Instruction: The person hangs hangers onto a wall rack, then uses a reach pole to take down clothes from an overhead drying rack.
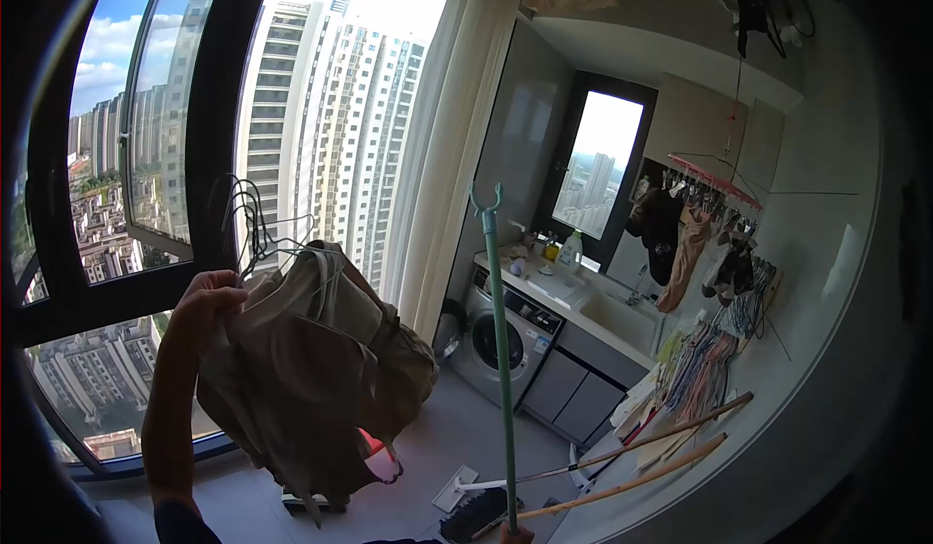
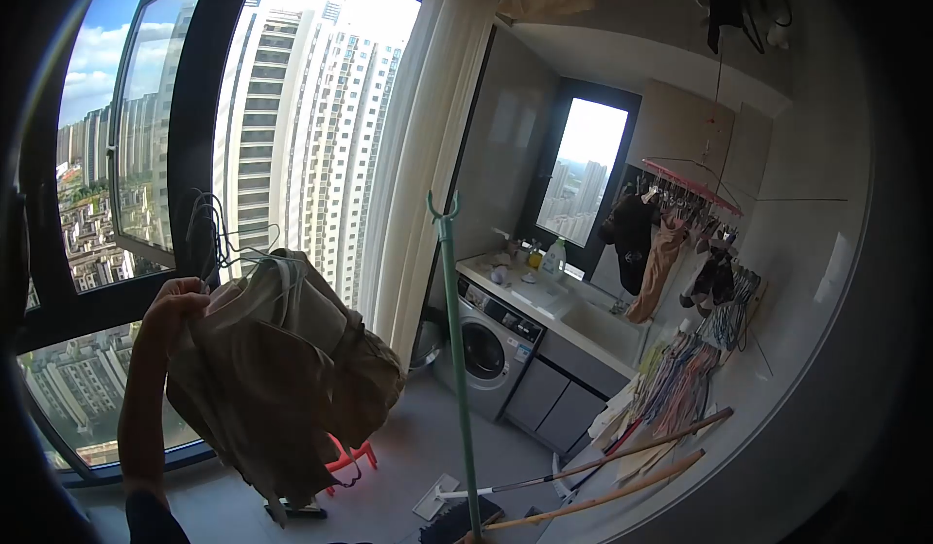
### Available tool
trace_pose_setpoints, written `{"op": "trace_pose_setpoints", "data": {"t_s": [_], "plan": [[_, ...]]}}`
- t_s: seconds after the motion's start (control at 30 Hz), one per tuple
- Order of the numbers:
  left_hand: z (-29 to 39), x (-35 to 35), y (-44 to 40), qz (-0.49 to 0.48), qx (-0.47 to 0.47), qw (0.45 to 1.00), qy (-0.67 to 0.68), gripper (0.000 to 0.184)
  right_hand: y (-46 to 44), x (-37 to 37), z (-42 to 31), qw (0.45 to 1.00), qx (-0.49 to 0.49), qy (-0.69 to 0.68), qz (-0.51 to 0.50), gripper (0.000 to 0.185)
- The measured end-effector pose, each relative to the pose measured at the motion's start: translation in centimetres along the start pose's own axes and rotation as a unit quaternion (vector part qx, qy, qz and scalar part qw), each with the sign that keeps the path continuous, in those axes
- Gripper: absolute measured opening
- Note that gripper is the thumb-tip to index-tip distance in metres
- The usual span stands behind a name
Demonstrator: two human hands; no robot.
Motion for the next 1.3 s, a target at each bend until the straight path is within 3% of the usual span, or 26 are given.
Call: {"op": "trace_pose_setpoints", "data": {"t_s": [0.07, 0.13, 0.17, 0.23, 0.27, 0.33, 0.53, 0.67, 0.7, 0.73, 0.8, 0.83, 0.93, 0.97, 1.07, 1.17, 1.3], "plan": [[-1.5, 0.0, 2.3, 0.014, 0.014, 1.0, -0.012, 0.008, -5.2, -1.7, -4.9, 0.999, 0.007, -0.032, 0.042, 0.029], [-2.5, -1.2, 5.2, 0.035, 0.033, 0.998, -0.031, 0.011, -11.7, -4.1, -11.5, 0.998, 0.004, -0.063, -0.011, 0.029], [-3.6, -1.4, 6.5, 0.035, 0.044, 0.998, -0.026, 0.013, -15.1, -4.6, -16.7, 0.989, 0.069, -0.131, 0.009, 0.024], [-6.1, -1.7, 8.6, 0.046, 0.055, 0.995, -0.069, 0.011, -22.9, -7.9, -19.8, 0.978, 0.069, -0.193, -0.029, 0.021], [-7.8, -1.4, 10.0, 0.062, 0.091, 0.992, -0.068, 0.013, -25.6, -7.2, -26.5, 0.968, 0.101, -0.223, -0.05, 0.018], [-11.8, -0.6, 12.4, 0.073, 0.144, 0.986, -0.049, 0.014, -32.7, -8.2, -31.1, 0.953, 0.126, -0.274, -0.024, 0.024], [-17.8, 1.7, 18.6, 0.11, 0.158, 0.979, -0.061, 0.012, -50.1, -8.1, -44.8, 0.91, 0.334, -0.186, 0.161, 0.019], [-18.4, 2.4, 22.0, 0.173, 0.172, 0.969, -0.047, 0.016, -55.4, -7.5, -52.5, 0.911, 0.341, -0.136, 0.186, 0.024], [-20.1, 3.0, 22.7, 0.169, 0.156, 0.973, -0.005, 0.011, -57.2, -8.0, -53.7, 0.917, 0.33, -0.145, 0.173, 0.024], [-21.0, 3.6, 23.7, 0.2, 0.16, 0.967, 0.001, 0.019, -57.7, -8.3, -55.3, 0.921, 0.319, -0.154, 0.159, 0.024], [-22.7, 4.6, 25.5, 0.259, 0.168, 0.951, 0.013, 0.037, -58.1, -8.6, -57.4, 0.941, 0.265, -0.177, 0.112, 0.023], [-24.2, 5.3, 26.2, 0.228, 0.183, 0.956, -0.008, 0.057, -59.0, -9.4, -57.9, 0.945, 0.235, -0.211, 0.084, 0.024], [-26.5, 6.6, 28.6, 0.272, 0.18, 0.945, -0.001, 0.052, -61.0, -10.8, -58.7, 0.945, 0.196, -0.257, 0.049, 0.025], [-26.7, 6.8, 29.2, 0.292, 0.159, 0.943, -0.011, 0.038, -61.5, -11.1, -58.7, 0.944, 0.192, -0.263, 0.047, 0.026], [-28.7, 7.6, 31.5, 0.319, 0.236, 0.916, -0.065, 0.023, -62.3, -11.6, -59.0, 0.945, 0.205, -0.252, 0.046, 0.027], [-25.2, 6.7, 31.1, 0.341, 0.129, 0.925, -0.112, 0.016, -63.3, -11.8, -59.3, 0.953, 0.202, -0.211, 0.077, 0.028], [-22.5, 5.2, 31.1, 0.373, 0.188, 0.902, -0.113, 0.024, -64.6, -11.8, -60.0, 0.95, 0.219, -0.2, 0.093, 0.029]]}}
Point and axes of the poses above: each hand's wrist, its own y-axis away from the middle knuckle, its own x-axis out of the back of the hand, z = x × y, the point moved 9 cm from there along -y, towards the middle knuckle, and after that the axes turned 11 degrees about z, right-handed, at the moved point
